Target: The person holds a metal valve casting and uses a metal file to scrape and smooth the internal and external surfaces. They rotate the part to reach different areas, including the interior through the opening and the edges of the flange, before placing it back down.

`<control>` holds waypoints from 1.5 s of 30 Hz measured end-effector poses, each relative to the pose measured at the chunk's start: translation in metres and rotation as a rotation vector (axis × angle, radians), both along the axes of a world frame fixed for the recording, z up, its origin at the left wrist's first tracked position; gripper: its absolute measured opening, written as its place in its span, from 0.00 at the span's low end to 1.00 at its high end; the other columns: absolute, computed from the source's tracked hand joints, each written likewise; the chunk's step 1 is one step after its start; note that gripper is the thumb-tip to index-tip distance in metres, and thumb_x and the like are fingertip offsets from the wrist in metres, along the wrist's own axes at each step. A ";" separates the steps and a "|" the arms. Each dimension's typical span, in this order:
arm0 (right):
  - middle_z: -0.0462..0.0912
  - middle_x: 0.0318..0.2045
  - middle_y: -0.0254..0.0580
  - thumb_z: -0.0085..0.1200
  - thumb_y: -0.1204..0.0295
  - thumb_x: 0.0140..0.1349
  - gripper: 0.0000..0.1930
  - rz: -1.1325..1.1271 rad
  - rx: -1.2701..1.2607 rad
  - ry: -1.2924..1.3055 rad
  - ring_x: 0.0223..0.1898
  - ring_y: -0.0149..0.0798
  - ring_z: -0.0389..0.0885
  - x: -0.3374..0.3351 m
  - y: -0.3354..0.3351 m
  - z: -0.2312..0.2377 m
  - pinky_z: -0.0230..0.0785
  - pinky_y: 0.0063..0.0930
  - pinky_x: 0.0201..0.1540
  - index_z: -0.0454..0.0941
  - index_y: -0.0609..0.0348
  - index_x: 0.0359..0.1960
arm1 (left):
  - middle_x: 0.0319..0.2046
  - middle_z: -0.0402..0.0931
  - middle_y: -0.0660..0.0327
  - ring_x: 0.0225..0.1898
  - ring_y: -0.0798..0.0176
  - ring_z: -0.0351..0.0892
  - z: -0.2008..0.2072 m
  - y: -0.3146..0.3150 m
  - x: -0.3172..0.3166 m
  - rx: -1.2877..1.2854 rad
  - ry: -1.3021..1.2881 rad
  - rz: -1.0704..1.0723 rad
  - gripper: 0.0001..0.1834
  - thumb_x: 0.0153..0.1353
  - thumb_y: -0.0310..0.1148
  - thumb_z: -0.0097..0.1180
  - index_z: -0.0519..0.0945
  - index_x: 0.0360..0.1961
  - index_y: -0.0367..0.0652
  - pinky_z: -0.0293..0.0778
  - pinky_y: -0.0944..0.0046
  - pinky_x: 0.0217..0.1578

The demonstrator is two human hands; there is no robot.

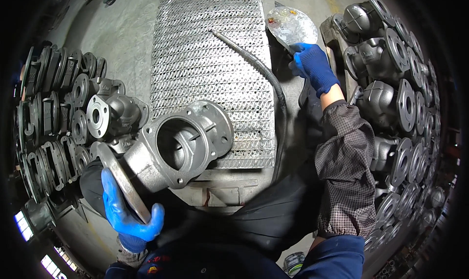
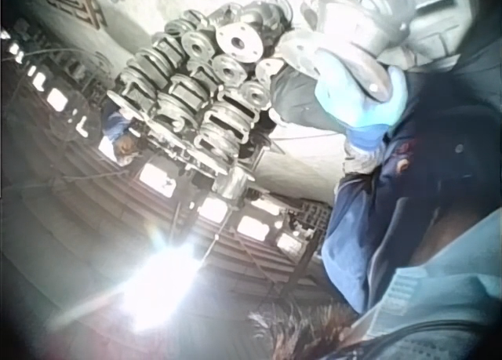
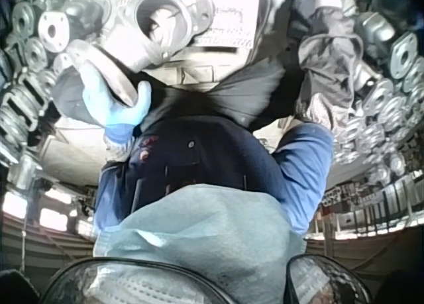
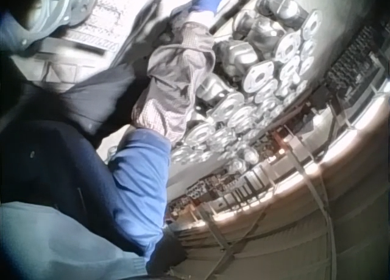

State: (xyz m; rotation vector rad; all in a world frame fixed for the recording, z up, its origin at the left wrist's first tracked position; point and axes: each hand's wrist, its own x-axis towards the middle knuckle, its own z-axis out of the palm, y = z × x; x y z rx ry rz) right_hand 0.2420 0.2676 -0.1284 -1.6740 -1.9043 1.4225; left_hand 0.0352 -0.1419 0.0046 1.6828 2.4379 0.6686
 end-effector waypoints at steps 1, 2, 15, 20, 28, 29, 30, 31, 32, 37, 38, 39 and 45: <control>0.83 0.30 0.42 0.46 0.75 0.56 0.19 0.013 -0.052 0.031 0.25 0.32 0.81 -0.002 -0.007 0.005 0.73 0.22 0.27 0.76 0.63 0.50 | 0.63 0.57 0.39 0.60 0.42 0.65 0.002 0.004 0.000 0.021 -0.043 0.023 0.50 0.37 0.34 0.62 0.56 0.64 0.28 0.62 0.51 0.59; 0.83 0.30 0.42 0.46 0.75 0.56 0.19 0.012 -0.056 0.030 0.25 0.32 0.81 -0.002 -0.014 0.011 0.73 0.22 0.27 0.76 0.63 0.50 | 0.63 0.58 0.39 0.59 0.41 0.65 0.000 0.007 -0.005 0.061 -0.024 -0.026 0.50 0.37 0.33 0.61 0.57 0.63 0.26 0.63 0.53 0.58; 0.80 0.41 0.39 0.45 0.81 0.64 0.22 -0.115 -0.234 0.524 0.30 0.21 0.73 -0.008 -0.249 0.066 0.68 0.13 0.30 0.69 0.55 0.60 | 0.60 0.65 0.48 0.60 0.60 0.65 -0.005 0.039 -0.051 0.282 -0.330 0.249 0.37 0.48 0.19 0.56 0.61 0.62 0.27 0.58 0.62 0.61; 0.80 0.42 0.39 0.41 0.81 0.65 0.21 -0.160 -0.157 0.622 0.28 0.20 0.72 -0.042 -0.284 0.037 0.67 0.13 0.29 0.68 0.59 0.60 | 0.59 0.66 0.46 0.60 0.56 0.66 -0.012 0.026 -0.059 0.235 -0.177 0.205 0.30 0.54 0.24 0.52 0.65 0.60 0.31 0.60 0.62 0.59; 0.80 0.35 0.34 0.44 0.81 0.64 0.19 -0.249 -0.122 0.583 0.29 0.19 0.70 -0.067 -0.285 0.015 0.64 0.11 0.32 0.70 0.63 0.58 | 0.54 0.72 0.50 0.47 0.62 0.75 -0.025 0.026 -0.058 0.347 -0.204 0.274 0.28 0.59 0.32 0.47 0.66 0.60 0.31 0.70 0.67 0.47; 0.80 0.35 0.34 0.45 0.81 0.64 0.19 -0.223 -0.093 0.512 0.29 0.19 0.70 -0.068 -0.283 0.017 0.64 0.11 0.33 0.71 0.64 0.57 | 0.51 0.74 0.54 0.40 0.67 0.74 -0.025 0.022 -0.063 0.314 -0.200 0.293 0.29 0.58 0.31 0.49 0.65 0.61 0.32 0.70 0.71 0.42; 0.80 0.35 0.34 0.45 0.81 0.64 0.19 -0.220 -0.093 0.507 0.29 0.19 0.70 -0.070 -0.283 0.018 0.64 0.11 0.33 0.71 0.64 0.57 | 0.51 0.74 0.54 0.40 0.67 0.74 -0.024 0.020 -0.062 0.313 -0.204 0.297 0.29 0.58 0.31 0.49 0.65 0.61 0.32 0.70 0.71 0.42; 0.81 0.38 0.35 0.46 0.82 0.63 0.19 -0.254 -0.101 0.514 0.29 0.20 0.70 -0.072 -0.284 0.018 0.66 0.13 0.33 0.72 0.64 0.56 | 0.54 0.70 0.52 0.47 0.64 0.71 -0.021 0.020 -0.059 0.326 -0.356 0.361 0.33 0.54 0.28 0.55 0.63 0.62 0.30 0.67 0.67 0.49; 0.81 0.42 0.37 0.47 0.84 0.61 0.19 -0.288 -0.108 0.522 0.29 0.20 0.71 -0.074 -0.284 0.019 0.67 0.14 0.33 0.73 0.63 0.55 | 0.58 0.67 0.50 0.54 0.60 0.69 -0.019 0.020 -0.058 0.339 -0.508 0.425 0.38 0.49 0.25 0.61 0.61 0.62 0.27 0.64 0.64 0.56; 0.80 0.35 0.33 0.47 0.84 0.61 0.19 -0.303 -0.215 0.437 0.26 0.20 0.68 -0.077 -0.282 0.028 0.65 0.15 0.29 0.74 0.63 0.54 | 0.58 0.66 0.49 0.55 0.60 0.68 -0.023 0.015 -0.060 0.284 -0.311 0.340 0.40 0.47 0.23 0.62 0.59 0.62 0.25 0.63 0.64 0.57; 0.79 0.33 0.32 0.47 0.83 0.61 0.18 -0.291 -0.200 0.428 0.26 0.19 0.67 -0.076 -0.282 0.029 0.64 0.15 0.28 0.74 0.64 0.54 | 0.58 0.66 0.49 0.56 0.60 0.68 -0.021 0.018 -0.060 0.310 -0.356 0.326 0.41 0.47 0.22 0.62 0.59 0.62 0.25 0.62 0.64 0.57; 0.79 0.33 0.32 0.47 0.83 0.61 0.18 -0.291 -0.198 0.425 0.26 0.19 0.67 -0.076 -0.283 0.027 0.64 0.15 0.28 0.74 0.64 0.54 | 0.59 0.66 0.49 0.56 0.60 0.68 -0.019 0.020 -0.059 0.337 -0.402 0.311 0.41 0.46 0.22 0.62 0.58 0.63 0.24 0.62 0.64 0.58; 0.79 0.35 0.60 0.52 0.75 0.57 0.16 0.032 0.255 -0.040 0.35 0.55 0.80 -0.081 -0.279 0.032 0.73 0.38 0.37 0.77 0.56 0.49 | 0.56 0.69 0.47 0.55 0.55 0.70 -0.020 0.023 -0.055 0.337 -0.246 0.255 0.35 0.51 0.34 0.56 0.65 0.60 0.30 0.62 0.60 0.58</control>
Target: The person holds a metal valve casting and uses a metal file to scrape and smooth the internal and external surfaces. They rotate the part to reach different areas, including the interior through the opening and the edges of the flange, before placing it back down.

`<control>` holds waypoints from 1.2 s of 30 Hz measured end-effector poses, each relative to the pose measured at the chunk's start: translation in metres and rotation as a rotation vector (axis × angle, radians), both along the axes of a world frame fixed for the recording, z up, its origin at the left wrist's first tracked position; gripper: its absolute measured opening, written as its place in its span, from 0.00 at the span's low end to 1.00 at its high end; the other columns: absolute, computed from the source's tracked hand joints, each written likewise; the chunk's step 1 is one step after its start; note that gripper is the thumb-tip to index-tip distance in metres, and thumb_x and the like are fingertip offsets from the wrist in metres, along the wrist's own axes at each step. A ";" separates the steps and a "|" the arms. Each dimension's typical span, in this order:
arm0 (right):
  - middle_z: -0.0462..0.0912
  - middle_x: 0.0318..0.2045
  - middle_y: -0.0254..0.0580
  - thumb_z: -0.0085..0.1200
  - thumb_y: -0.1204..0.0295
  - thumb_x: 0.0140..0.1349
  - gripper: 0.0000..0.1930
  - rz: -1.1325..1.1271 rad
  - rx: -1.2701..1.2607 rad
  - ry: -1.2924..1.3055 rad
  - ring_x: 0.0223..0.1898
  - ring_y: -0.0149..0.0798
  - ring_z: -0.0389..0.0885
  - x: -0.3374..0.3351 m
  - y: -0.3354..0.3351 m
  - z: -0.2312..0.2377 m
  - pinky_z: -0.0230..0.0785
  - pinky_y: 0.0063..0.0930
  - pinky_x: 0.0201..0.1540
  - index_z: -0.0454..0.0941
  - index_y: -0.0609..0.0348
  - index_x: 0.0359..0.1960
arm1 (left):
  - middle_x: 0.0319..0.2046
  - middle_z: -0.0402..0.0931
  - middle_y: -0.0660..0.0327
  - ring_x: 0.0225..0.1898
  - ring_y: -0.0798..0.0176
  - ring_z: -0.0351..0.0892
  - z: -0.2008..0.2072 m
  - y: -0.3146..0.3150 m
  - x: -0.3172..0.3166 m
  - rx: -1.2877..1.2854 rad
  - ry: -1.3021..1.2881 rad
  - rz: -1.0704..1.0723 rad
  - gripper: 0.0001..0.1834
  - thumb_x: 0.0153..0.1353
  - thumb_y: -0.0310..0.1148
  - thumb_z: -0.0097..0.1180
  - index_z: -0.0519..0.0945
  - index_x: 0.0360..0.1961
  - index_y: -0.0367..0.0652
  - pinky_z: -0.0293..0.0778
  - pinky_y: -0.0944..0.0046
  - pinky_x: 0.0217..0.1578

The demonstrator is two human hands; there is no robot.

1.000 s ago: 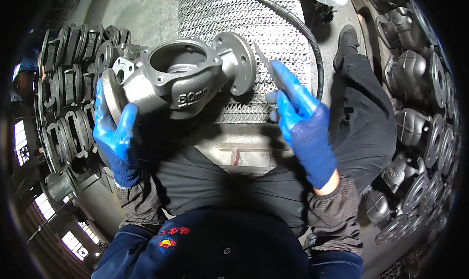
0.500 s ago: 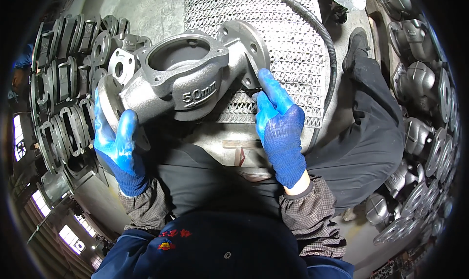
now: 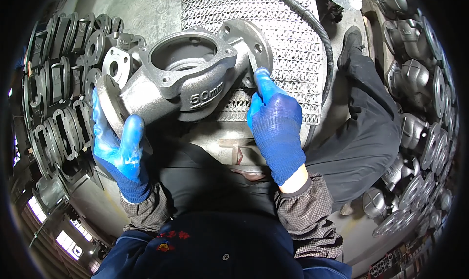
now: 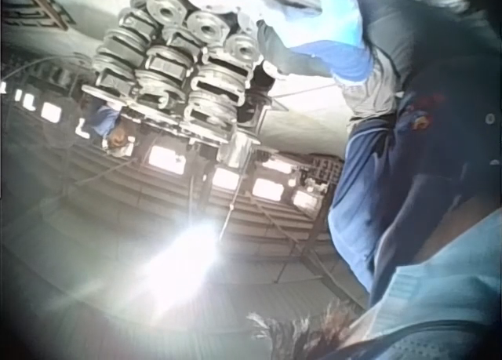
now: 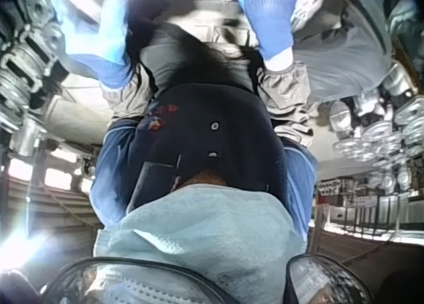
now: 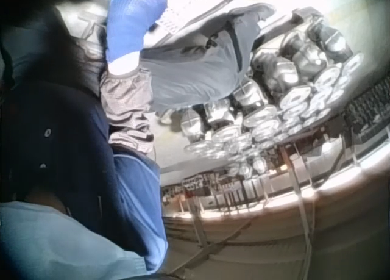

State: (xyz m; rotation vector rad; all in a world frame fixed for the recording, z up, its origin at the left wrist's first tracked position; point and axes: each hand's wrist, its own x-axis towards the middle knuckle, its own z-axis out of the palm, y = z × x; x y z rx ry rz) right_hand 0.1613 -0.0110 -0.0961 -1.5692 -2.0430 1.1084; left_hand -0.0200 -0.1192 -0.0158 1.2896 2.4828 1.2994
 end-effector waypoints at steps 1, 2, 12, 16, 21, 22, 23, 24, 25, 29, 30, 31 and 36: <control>0.79 0.35 0.60 0.52 0.75 0.57 0.16 0.000 0.002 -0.001 0.35 0.55 0.80 0.000 0.000 0.000 0.73 0.38 0.37 0.77 0.56 0.49 | 0.56 0.69 0.47 0.55 0.55 0.70 0.001 0.000 0.001 0.002 -0.001 0.000 0.35 0.51 0.34 0.56 0.65 0.60 0.30 0.62 0.60 0.58; 0.80 0.36 0.58 0.51 0.75 0.58 0.16 0.011 -0.010 0.039 0.34 0.55 0.81 0.001 0.000 0.000 0.73 0.38 0.36 0.77 0.57 0.49 | 0.56 0.69 0.47 0.55 0.55 0.70 0.002 0.002 0.003 0.004 -0.045 0.013 0.35 0.51 0.34 0.56 0.65 0.60 0.30 0.62 0.60 0.58; 0.81 0.28 0.54 0.51 0.77 0.59 0.16 -0.123 -0.171 0.332 0.22 0.35 0.77 0.008 -0.004 -0.012 0.70 0.27 0.28 0.76 0.61 0.50 | 0.55 0.70 0.49 0.54 0.56 0.71 0.000 -0.001 0.004 0.024 -0.135 0.040 0.35 0.53 0.36 0.57 0.65 0.61 0.31 0.64 0.60 0.56; 0.81 0.27 0.40 0.48 0.76 0.62 0.18 -0.146 -0.388 0.430 0.20 0.24 0.73 0.005 0.001 0.001 0.66 0.18 0.23 0.73 0.62 0.55 | 0.55 0.71 0.50 0.54 0.57 0.71 0.000 0.000 0.002 0.018 -0.029 0.021 0.34 0.54 0.35 0.57 0.65 0.61 0.31 0.64 0.60 0.56; 0.80 0.27 0.35 0.45 0.73 0.64 0.20 -0.274 -0.671 0.479 0.16 0.23 0.71 0.004 0.007 0.006 0.60 0.14 0.16 0.69 0.60 0.59 | 0.58 0.66 0.50 0.55 0.61 0.68 -0.001 -0.008 -0.003 0.009 -0.170 0.031 0.41 0.45 0.20 0.60 0.59 0.63 0.24 0.64 0.64 0.56; 0.80 0.26 0.35 0.44 0.73 0.64 0.20 -0.288 -0.705 0.532 0.16 0.23 0.71 0.003 0.005 0.007 0.60 0.14 0.17 0.69 0.62 0.58 | 0.58 0.66 0.50 0.55 0.61 0.68 0.000 -0.005 -0.002 0.011 -0.170 0.029 0.41 0.45 0.20 0.60 0.59 0.63 0.24 0.64 0.64 0.56; 0.80 0.26 0.35 0.44 0.73 0.64 0.20 -0.285 -0.708 0.535 0.16 0.23 0.71 0.003 0.005 0.009 0.60 0.14 0.17 0.69 0.62 0.58 | 0.58 0.65 0.49 0.56 0.61 0.67 0.003 -0.004 -0.001 0.034 -0.204 0.025 0.41 0.45 0.21 0.60 0.59 0.63 0.24 0.63 0.64 0.57; 0.80 0.26 0.35 0.43 0.73 0.64 0.20 -0.255 -0.697 0.511 0.15 0.23 0.70 0.005 0.008 0.012 0.60 0.13 0.17 0.69 0.62 0.58 | 0.59 0.65 0.49 0.57 0.62 0.67 0.004 -0.002 0.000 0.058 -0.239 0.021 0.41 0.45 0.21 0.60 0.59 0.62 0.24 0.62 0.63 0.57; 0.80 0.26 0.35 0.43 0.73 0.64 0.20 -0.226 -0.685 0.487 0.15 0.23 0.70 0.006 0.010 0.016 0.60 0.13 0.17 0.69 0.63 0.59 | 0.59 0.65 0.49 0.57 0.62 0.67 0.003 -0.003 0.001 0.056 -0.235 0.023 0.41 0.45 0.21 0.60 0.59 0.62 0.24 0.62 0.63 0.57; 0.81 0.26 0.38 0.43 0.73 0.64 0.20 -0.154 -0.704 0.424 0.15 0.23 0.70 0.005 0.019 0.019 0.59 0.14 0.16 0.69 0.63 0.57 | 0.58 0.67 0.50 0.56 0.60 0.68 0.001 -0.005 -0.001 0.028 -0.181 0.036 0.38 0.49 0.27 0.58 0.61 0.62 0.28 0.63 0.63 0.57; 0.81 0.25 0.38 0.43 0.73 0.64 0.19 -0.151 -0.756 0.394 0.14 0.24 0.70 0.005 0.024 0.025 0.58 0.14 0.14 0.70 0.63 0.57 | 0.59 0.65 0.50 0.57 0.62 0.66 0.001 -0.006 -0.002 0.029 -0.207 0.038 0.41 0.45 0.21 0.60 0.59 0.63 0.25 0.63 0.64 0.57; 0.81 0.25 0.38 0.43 0.73 0.64 0.19 -0.151 -0.756 0.397 0.14 0.24 0.70 0.005 0.025 0.023 0.58 0.14 0.14 0.70 0.63 0.57 | 0.59 0.65 0.50 0.57 0.62 0.66 0.001 -0.006 -0.002 0.029 -0.205 0.036 0.41 0.45 0.21 0.60 0.59 0.63 0.25 0.63 0.64 0.57; 0.81 0.25 0.38 0.43 0.74 0.64 0.20 -0.167 -0.736 0.403 0.15 0.24 0.70 0.006 0.026 0.027 0.58 0.15 0.14 0.69 0.63 0.58 | 0.59 0.65 0.50 0.56 0.63 0.66 0.006 -0.003 0.006 0.075 -0.373 0.116 0.40 0.45 0.20 0.59 0.59 0.63 0.27 0.63 0.64 0.57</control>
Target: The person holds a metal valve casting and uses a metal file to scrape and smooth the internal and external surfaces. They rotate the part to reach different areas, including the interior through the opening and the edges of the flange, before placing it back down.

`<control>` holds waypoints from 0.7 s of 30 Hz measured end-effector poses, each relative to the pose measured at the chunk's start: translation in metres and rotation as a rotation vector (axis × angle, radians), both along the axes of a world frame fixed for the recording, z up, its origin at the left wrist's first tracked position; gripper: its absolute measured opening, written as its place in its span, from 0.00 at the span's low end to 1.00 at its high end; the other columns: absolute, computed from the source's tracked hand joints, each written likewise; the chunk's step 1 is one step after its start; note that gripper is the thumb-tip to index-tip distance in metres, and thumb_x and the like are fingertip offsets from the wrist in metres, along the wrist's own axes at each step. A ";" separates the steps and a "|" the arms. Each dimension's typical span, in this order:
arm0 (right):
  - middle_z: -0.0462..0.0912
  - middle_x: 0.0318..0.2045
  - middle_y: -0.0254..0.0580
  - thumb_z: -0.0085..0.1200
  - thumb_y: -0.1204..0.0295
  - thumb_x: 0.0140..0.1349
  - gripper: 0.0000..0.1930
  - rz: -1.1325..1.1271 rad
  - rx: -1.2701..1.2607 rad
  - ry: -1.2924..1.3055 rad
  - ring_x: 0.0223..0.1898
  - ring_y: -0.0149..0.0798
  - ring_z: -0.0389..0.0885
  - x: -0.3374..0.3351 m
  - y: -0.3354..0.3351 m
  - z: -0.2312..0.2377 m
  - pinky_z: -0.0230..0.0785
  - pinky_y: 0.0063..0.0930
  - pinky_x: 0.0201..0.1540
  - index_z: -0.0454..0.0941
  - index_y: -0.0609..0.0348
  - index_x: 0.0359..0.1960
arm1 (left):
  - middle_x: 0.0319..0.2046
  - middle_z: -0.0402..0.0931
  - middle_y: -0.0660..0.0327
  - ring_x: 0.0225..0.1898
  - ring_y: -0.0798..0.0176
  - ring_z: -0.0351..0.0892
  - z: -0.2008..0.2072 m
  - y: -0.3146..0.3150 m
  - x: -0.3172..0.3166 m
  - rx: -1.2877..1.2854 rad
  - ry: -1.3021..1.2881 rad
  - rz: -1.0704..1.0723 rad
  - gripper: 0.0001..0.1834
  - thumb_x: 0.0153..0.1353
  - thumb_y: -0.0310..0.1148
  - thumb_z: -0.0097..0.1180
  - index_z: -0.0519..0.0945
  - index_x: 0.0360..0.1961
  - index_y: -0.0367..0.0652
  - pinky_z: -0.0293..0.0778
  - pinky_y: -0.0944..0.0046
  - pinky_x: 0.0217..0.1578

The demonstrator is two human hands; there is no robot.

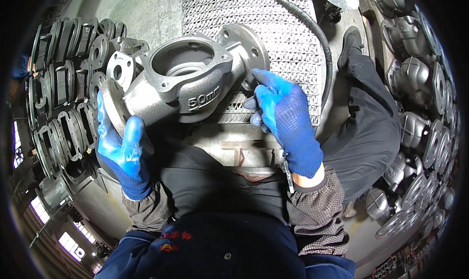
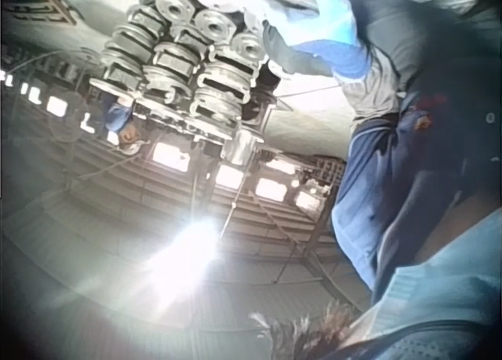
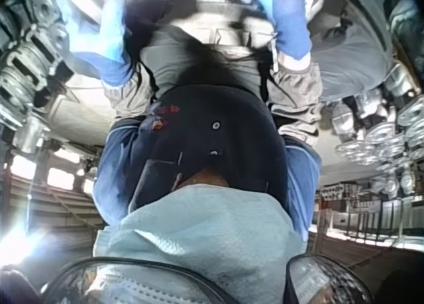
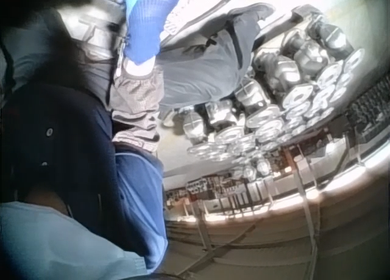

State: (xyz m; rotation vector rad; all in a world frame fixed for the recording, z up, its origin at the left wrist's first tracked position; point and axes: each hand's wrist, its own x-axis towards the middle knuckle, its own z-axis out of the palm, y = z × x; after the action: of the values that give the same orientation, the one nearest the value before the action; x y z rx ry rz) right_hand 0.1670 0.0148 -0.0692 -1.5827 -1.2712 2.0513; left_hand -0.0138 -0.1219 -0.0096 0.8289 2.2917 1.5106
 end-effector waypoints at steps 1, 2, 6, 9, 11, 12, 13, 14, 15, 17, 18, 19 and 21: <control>0.81 0.25 0.38 0.43 0.74 0.64 0.20 -0.004 -0.007 -0.012 0.15 0.24 0.70 0.000 0.001 0.002 0.59 0.15 0.14 0.69 0.63 0.58 | 0.59 0.65 0.50 0.56 0.63 0.66 0.000 -0.002 -0.002 -0.001 0.004 0.002 0.40 0.45 0.20 0.59 0.59 0.63 0.27 0.63 0.64 0.57; 0.81 0.25 0.39 0.42 0.73 0.64 0.20 -0.019 0.070 0.012 0.15 0.24 0.71 0.006 -0.002 -0.010 0.59 0.15 0.15 0.68 0.63 0.58 | 0.59 0.65 0.50 0.56 0.63 0.66 -0.001 -0.003 -0.005 -0.031 0.066 -0.037 0.40 0.46 0.20 0.59 0.59 0.63 0.27 0.63 0.64 0.57; 0.82 0.26 0.39 0.41 0.73 0.65 0.20 -0.001 -0.008 0.017 0.16 0.23 0.70 -0.001 -0.012 -0.003 0.60 0.15 0.16 0.68 0.63 0.59 | 0.58 0.66 0.50 0.54 0.62 0.68 -0.011 -0.007 -0.009 0.074 0.044 -0.040 0.39 0.48 0.21 0.60 0.59 0.64 0.28 0.65 0.64 0.55; 0.82 0.26 0.39 0.41 0.73 0.65 0.20 -0.070 0.025 0.044 0.16 0.23 0.71 0.004 -0.010 -0.010 0.61 0.15 0.16 0.67 0.64 0.59 | 0.59 0.66 0.51 0.56 0.59 0.68 -0.009 -0.002 -0.007 -0.007 0.177 -0.080 0.34 0.55 0.31 0.56 0.63 0.62 0.30 0.63 0.63 0.56; 0.82 0.27 0.40 0.41 0.73 0.65 0.21 -0.077 0.052 0.077 0.16 0.23 0.70 0.005 -0.013 -0.014 0.61 0.15 0.16 0.67 0.64 0.59 | 0.59 0.66 0.50 0.57 0.58 0.67 -0.002 0.002 0.000 -0.027 0.108 -0.047 0.33 0.55 0.32 0.55 0.64 0.62 0.30 0.63 0.63 0.57; 0.82 0.27 0.40 0.41 0.73 0.65 0.21 -0.047 0.016 0.078 0.16 0.23 0.70 0.003 -0.015 -0.013 0.60 0.15 0.16 0.67 0.64 0.59 | 0.58 0.67 0.50 0.57 0.58 0.68 -0.001 0.001 -0.001 -0.074 0.172 -0.058 0.33 0.56 0.33 0.54 0.64 0.62 0.31 0.63 0.63 0.56; 0.82 0.28 0.40 0.41 0.73 0.64 0.21 -0.017 -0.020 0.079 0.16 0.23 0.70 0.002 -0.016 -0.011 0.60 0.15 0.16 0.67 0.64 0.59 | 0.58 0.67 0.49 0.57 0.57 0.68 -0.001 0.001 -0.005 -0.097 0.206 -0.063 0.32 0.56 0.34 0.54 0.64 0.62 0.31 0.63 0.63 0.56; 0.82 0.28 0.40 0.42 0.73 0.64 0.21 0.014 -0.058 0.133 0.16 0.23 0.70 0.006 -0.011 -0.006 0.60 0.14 0.17 0.68 0.64 0.59 | 0.58 0.67 0.49 0.57 0.57 0.69 -0.002 -0.001 -0.008 -0.121 0.242 -0.065 0.32 0.56 0.34 0.54 0.64 0.61 0.31 0.63 0.63 0.56; 0.82 0.28 0.40 0.42 0.73 0.63 0.21 0.012 -0.071 0.132 0.16 0.23 0.71 0.007 -0.007 -0.002 0.60 0.14 0.17 0.69 0.63 0.58 | 0.57 0.67 0.50 0.53 0.62 0.69 -0.004 -0.004 -0.014 -0.131 0.297 -0.091 0.35 0.53 0.27 0.57 0.61 0.62 0.29 0.68 0.67 0.49; 0.82 0.28 0.39 0.42 0.72 0.63 0.20 0.000 0.065 0.054 0.17 0.23 0.71 0.008 -0.001 -0.006 0.60 0.14 0.16 0.70 0.61 0.58 | 0.56 0.67 0.52 0.50 0.66 0.69 -0.004 -0.004 -0.015 -0.140 0.354 -0.116 0.39 0.50 0.21 0.61 0.58 0.63 0.26 0.72 0.71 0.43; 0.81 0.27 0.38 0.42 0.73 0.63 0.20 0.018 0.033 0.062 0.16 0.23 0.72 0.008 0.002 -0.005 0.61 0.15 0.17 0.71 0.60 0.57 | 0.57 0.66 0.51 0.51 0.65 0.68 -0.004 -0.002 -0.011 -0.059 0.200 -0.061 0.39 0.50 0.21 0.62 0.58 0.63 0.26 0.71 0.70 0.44; 0.81 0.27 0.38 0.42 0.73 0.63 0.20 0.017 0.034 0.065 0.16 0.23 0.72 0.006 0.002 -0.006 0.61 0.15 0.17 0.71 0.60 0.57 | 0.57 0.66 0.51 0.51 0.65 0.68 -0.003 -0.001 -0.008 0.023 0.045 -0.007 0.40 0.50 0.22 0.63 0.58 0.63 0.26 0.71 0.70 0.46; 0.81 0.26 0.37 0.43 0.74 0.63 0.19 0.042 0.154 -0.026 0.15 0.23 0.72 0.004 0.001 -0.012 0.62 0.15 0.17 0.72 0.59 0.56 | 0.58 0.65 0.50 0.54 0.63 0.67 0.000 0.000 -0.005 0.022 -0.010 -0.017 0.40 0.50 0.24 0.64 0.58 0.63 0.26 0.69 0.69 0.50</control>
State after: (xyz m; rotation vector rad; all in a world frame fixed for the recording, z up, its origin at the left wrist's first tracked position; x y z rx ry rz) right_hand 0.1708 0.0153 -0.0811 -1.5310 -1.4456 1.9119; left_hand -0.0186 -0.1220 -0.0097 0.8427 2.2593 1.5326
